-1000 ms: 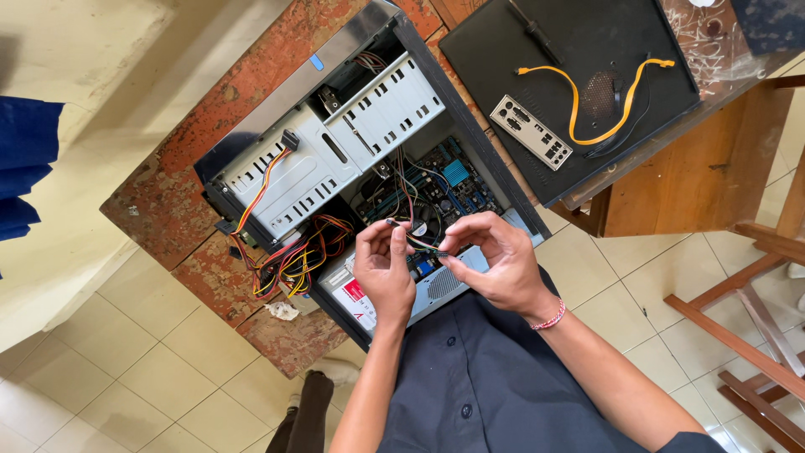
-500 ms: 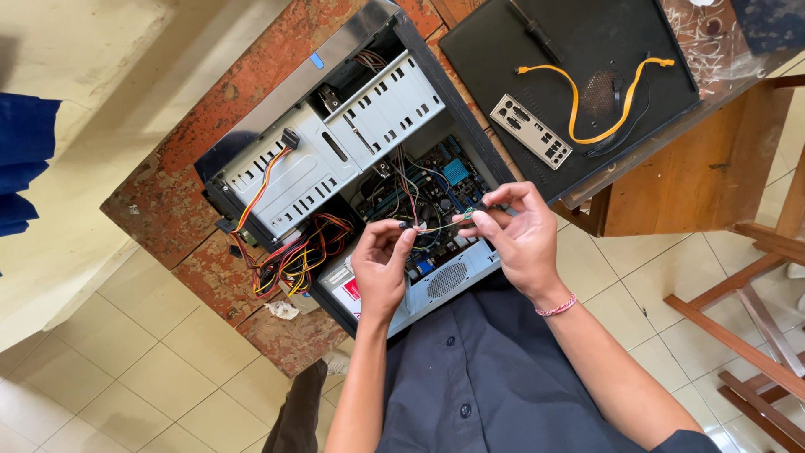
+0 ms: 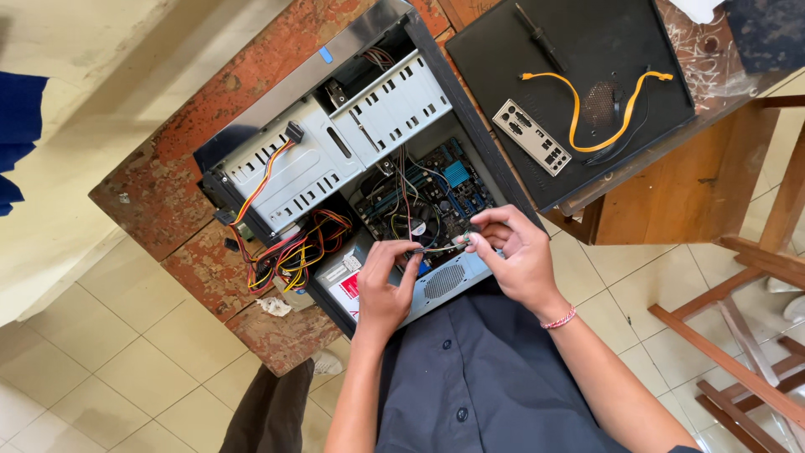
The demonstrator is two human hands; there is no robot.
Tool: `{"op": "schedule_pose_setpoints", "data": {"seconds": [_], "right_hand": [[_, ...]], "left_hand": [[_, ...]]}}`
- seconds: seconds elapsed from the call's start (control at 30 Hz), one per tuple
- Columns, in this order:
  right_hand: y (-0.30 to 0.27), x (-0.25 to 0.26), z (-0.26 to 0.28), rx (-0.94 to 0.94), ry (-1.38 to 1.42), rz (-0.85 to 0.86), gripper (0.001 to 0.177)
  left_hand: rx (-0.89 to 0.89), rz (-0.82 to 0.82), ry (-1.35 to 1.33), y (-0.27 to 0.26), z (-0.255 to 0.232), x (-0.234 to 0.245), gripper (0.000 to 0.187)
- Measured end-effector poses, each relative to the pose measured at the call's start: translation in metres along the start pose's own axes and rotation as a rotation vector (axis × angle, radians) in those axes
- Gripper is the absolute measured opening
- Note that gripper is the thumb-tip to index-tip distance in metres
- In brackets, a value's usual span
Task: The person works inside an open desktop computer case, repeatedly connecting and disconnecting small internal cables to the motherboard. They handle several ribbon and power cables, routing them around the motherboard and power supply area. The side panel and a screwdriver rest on the table nearby.
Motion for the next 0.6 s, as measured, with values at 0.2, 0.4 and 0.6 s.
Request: {"op": "schedule_pose_setpoints", "data": {"seconds": [0.2, 0.4, 0.6], "right_hand": [[-0.006, 0.004, 0.005, 0.262, -0.314, 0.121, 0.017], [-0.002, -0.003, 0.020, 0.386, -0.472, 0.393, 0.016], [0.031, -0.021, 0.020, 0.188, -0.559, 0.424, 0.028]], "left_hand": [[-0.083, -0.024, 0.059, -0.005, 0.009, 0.004, 0.011], [-0.063, -0.081, 0.031, -0.004, 0.004, 0.006, 0.015], [0.030, -0.336, -0.075, -0.008, 0.012, 0.012, 0.011]]}}
Point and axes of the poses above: each hand's wrist, its own y-axis towards the middle knuckle, its own x-axis out of the back of the hand, z = x × y, the point moved 2 cm from there along y, towards the middle knuckle, and after that the axes turned 14 degrees about -z, right-handed, at the moved point
